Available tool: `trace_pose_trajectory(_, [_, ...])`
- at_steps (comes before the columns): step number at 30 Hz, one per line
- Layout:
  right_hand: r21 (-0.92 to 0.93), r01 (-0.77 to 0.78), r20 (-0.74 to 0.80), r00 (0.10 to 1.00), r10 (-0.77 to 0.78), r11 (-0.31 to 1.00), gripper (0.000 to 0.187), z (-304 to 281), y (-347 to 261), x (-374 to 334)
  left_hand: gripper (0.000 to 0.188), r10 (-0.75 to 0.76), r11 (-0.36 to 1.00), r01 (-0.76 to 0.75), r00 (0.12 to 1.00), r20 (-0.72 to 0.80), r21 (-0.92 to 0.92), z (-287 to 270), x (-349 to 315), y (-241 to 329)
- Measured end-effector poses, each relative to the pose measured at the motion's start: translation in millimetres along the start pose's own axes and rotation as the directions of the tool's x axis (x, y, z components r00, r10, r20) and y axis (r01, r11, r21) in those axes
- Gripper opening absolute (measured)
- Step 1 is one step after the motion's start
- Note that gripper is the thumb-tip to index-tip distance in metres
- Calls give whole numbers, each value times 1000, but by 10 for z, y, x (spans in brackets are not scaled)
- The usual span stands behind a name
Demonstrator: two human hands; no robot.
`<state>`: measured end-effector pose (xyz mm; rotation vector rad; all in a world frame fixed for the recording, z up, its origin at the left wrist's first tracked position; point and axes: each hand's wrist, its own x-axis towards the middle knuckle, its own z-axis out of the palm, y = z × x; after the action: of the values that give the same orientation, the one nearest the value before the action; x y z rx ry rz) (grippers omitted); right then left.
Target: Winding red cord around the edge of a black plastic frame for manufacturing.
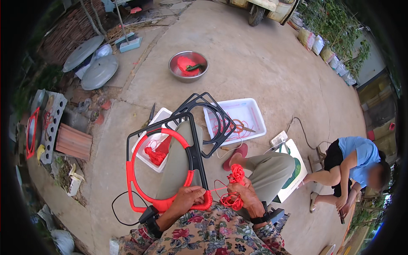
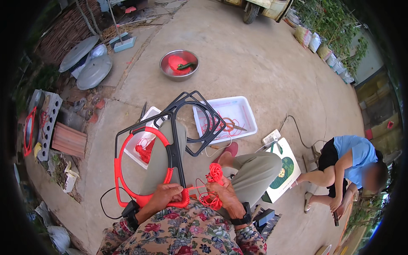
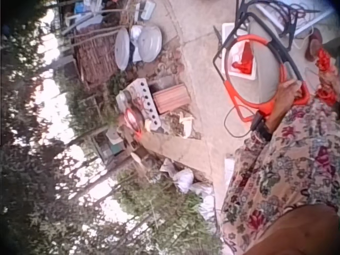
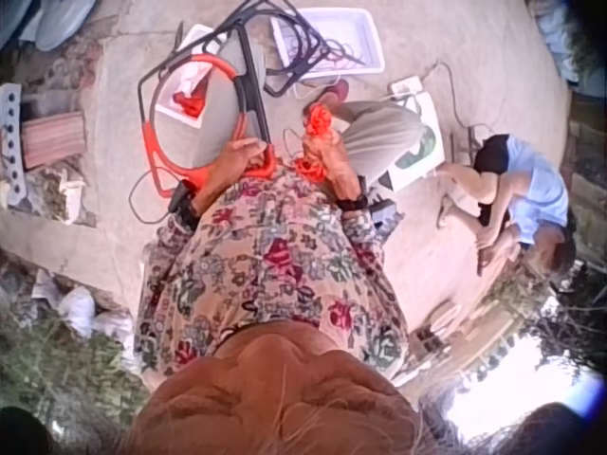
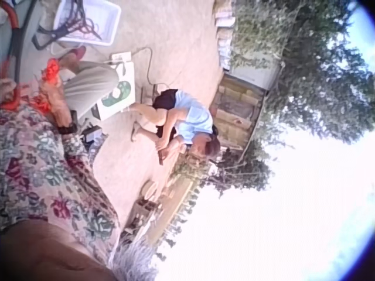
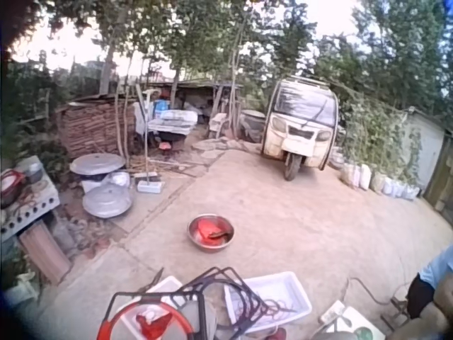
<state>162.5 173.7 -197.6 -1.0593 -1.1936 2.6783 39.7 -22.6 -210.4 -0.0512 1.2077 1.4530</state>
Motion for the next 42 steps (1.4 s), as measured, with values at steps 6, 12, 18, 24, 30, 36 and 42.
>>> trace_pose_trajectory(6, [-311, 51, -149, 984, -101, 949, 18, -106, -350, -12, 30, -1, 980, 3, 1000, -10, 199, 30, -77, 36])
trace_pose_trajectory(12, [-993, 83, 116, 805, -581, -83, 27, 126, -982, 112, 23, 119, 978, -126, 992, 52, 167, 81, -118, 32])
trace_pose_trajectory(18, [-711, 671, 699, 643, -314, -210, 34, 706, -801, 248, 45, 262, 965, -261, 965, 20, -17, 33, -132, -101])
trace_pose_trajectory(24, [-455, 765, 813, 566, 137, -457, 19, 1002, -571, 243, 60, 374, 925, -377, 926, -57, -47, 162, -300, 28])
trace_pose_trajectory(30, [-452, 772, 829, 548, 109, -447, 16, 1074, -568, 257, 42, 339, 939, -344, 933, -119, -24, 107, -216, -36])
trace_pose_trajectory(36, [-527, 821, 848, 493, -193, -219, 17, 998, -1028, 333, 30, 348, 930, -364, 915, -204, -47, 109, -244, -72])
trace_pose_trajectory(42, [-750, 502, 518, 851, -91, 430, 9, 402, -513, 217, 27, 333, 938, -346, 907, -260, -7, 142, -246, -75])
